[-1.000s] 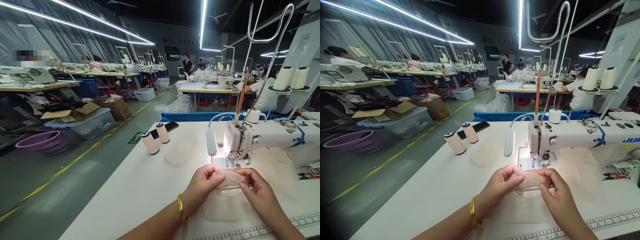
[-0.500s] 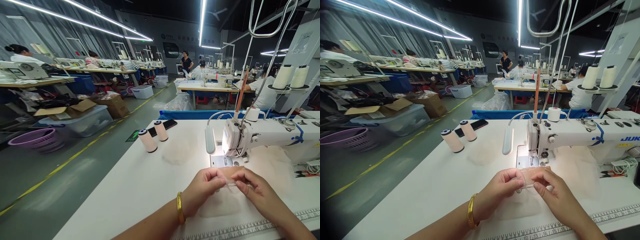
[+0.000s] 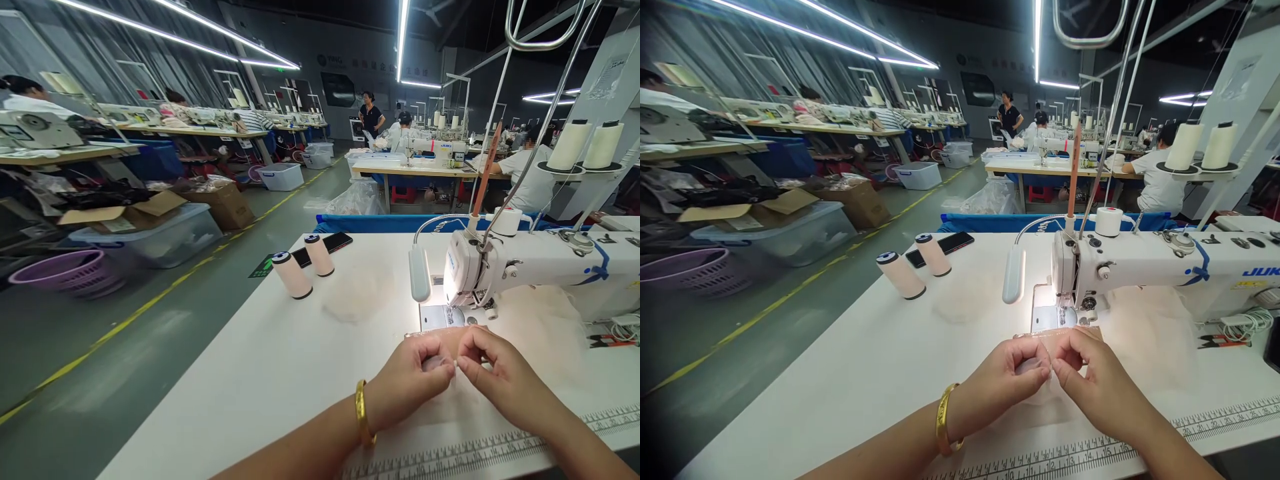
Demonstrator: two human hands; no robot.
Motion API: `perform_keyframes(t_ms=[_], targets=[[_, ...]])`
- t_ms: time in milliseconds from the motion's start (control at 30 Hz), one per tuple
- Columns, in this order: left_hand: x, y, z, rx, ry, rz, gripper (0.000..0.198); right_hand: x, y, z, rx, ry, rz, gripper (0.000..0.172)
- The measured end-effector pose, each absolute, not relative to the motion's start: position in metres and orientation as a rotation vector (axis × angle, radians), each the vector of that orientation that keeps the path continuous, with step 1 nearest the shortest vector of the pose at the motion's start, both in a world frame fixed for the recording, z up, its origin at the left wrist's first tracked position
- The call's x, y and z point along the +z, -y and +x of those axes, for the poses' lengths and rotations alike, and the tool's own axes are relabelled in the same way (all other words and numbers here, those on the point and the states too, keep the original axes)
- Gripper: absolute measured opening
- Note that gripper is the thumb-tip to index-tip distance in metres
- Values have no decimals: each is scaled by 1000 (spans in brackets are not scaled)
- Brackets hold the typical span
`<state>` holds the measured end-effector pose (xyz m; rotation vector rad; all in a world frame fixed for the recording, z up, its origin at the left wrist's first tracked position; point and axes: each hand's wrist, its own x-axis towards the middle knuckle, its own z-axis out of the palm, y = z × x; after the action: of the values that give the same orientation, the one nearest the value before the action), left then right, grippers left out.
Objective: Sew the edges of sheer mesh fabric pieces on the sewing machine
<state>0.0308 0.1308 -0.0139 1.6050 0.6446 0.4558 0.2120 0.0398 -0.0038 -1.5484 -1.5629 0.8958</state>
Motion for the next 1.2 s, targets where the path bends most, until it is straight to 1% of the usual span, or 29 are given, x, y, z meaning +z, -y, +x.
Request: perform_keyframes(t_ms=[167, 300, 367, 533, 733, 800, 833, 967, 1033, 1100, 1133, 1200], targets=[[-13, -130, 31, 432, -625, 1648, 33, -14, -41, 206, 796, 1535, -1554, 21], [-12, -127, 30, 415, -649, 1653, 23, -22, -40, 208, 696, 1443, -1540, 22], [-12, -126, 30, 416, -656, 1651, 20, -22, -38, 210, 728, 1450, -1539, 22], [-10, -127, 31, 451, -643, 1657, 21, -15, -31, 215, 874, 1501, -1501, 26], [-8, -128, 33, 427, -632, 1670, 24, -20, -28, 212, 906, 1561, -1493, 30], [-8, -128, 33, 399, -632, 1649, 24, -25, -29, 208, 814, 1618, -1503, 29], [-7, -127, 33, 385, -623, 1635, 24, -28, -30, 205, 711, 1657, -1499, 27], [-8, -127, 30, 338, -594, 1606, 25, -40, -38, 202, 76, 1745, -1414, 19], [-9, -126, 29, 309, -592, 1599, 26, -43, -41, 205, -107, 1713, -1410, 19], [-11, -126, 28, 298, -580, 1569, 27, -41, -38, 208, -107, 1674, -1427, 19], [-12, -126, 28, 305, -564, 1545, 27, -38, -34, 209, -47, 1656, -1424, 18], [-13, -126, 29, 325, -514, 1473, 32, -26, -24, 207, 188, 1634, -1393, 16]])
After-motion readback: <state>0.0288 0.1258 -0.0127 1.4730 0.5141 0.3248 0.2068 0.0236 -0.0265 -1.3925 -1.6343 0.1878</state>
